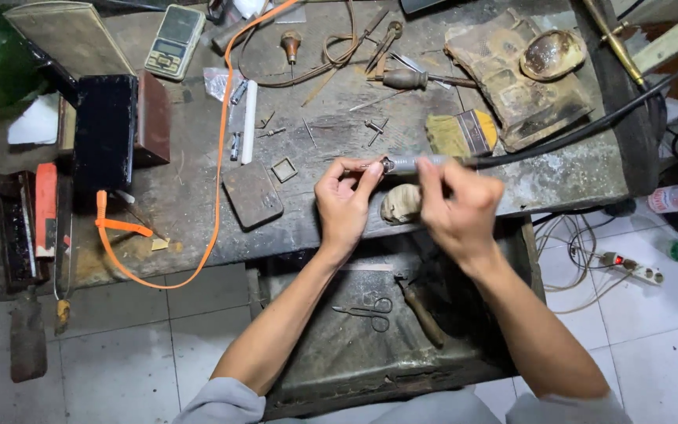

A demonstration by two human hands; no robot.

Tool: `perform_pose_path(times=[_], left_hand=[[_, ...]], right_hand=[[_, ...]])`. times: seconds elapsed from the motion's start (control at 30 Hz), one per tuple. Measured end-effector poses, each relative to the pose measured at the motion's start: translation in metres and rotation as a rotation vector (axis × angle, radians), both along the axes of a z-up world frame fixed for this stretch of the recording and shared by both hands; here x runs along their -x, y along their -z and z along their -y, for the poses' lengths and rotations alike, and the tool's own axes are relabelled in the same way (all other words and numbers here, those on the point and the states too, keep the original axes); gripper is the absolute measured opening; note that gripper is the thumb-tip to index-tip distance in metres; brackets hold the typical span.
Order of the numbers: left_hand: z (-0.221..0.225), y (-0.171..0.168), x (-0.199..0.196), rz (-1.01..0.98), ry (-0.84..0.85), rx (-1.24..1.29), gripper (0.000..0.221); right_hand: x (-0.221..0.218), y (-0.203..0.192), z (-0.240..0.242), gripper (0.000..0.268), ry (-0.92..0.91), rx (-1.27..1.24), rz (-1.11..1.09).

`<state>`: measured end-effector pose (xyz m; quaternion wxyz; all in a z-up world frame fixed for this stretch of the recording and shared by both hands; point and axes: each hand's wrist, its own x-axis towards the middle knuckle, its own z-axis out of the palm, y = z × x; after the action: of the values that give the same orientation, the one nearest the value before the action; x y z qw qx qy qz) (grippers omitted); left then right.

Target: Polishing a jewelry piece held in a wooden block using a handheld rotary tool.

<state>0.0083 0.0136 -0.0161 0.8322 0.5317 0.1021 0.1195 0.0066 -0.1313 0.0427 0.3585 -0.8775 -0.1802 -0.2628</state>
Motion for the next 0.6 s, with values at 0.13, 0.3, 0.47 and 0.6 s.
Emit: perform_pose_path(times=[0.13,0.3,0.47,0.6], left_hand=[[0.003,-0.023,0.016,0.075,-0.023,-0.084,0.014],[0.006,-0.061,0.047,0.245,0.194,-0.314,0.011],[-0.063,-0.081,0.021,0.275,0.281,-0.647,0.008],[-0.118,-0.080,-0.012,0.063,0.034,-1.298,0.015]], right_hand=[[0.031,0.019,0.014,0.058,0.003,-0.407,-0.591],[0.052,0.014,-0.012,0.023,-0.129,-1.362,-0.664],[0.063,0.017,-0.005,0.022,-0.123,-1.378,-0.589],[0.063,0.024,0.005,0.027,-0.095,-1.354,-0.481]])
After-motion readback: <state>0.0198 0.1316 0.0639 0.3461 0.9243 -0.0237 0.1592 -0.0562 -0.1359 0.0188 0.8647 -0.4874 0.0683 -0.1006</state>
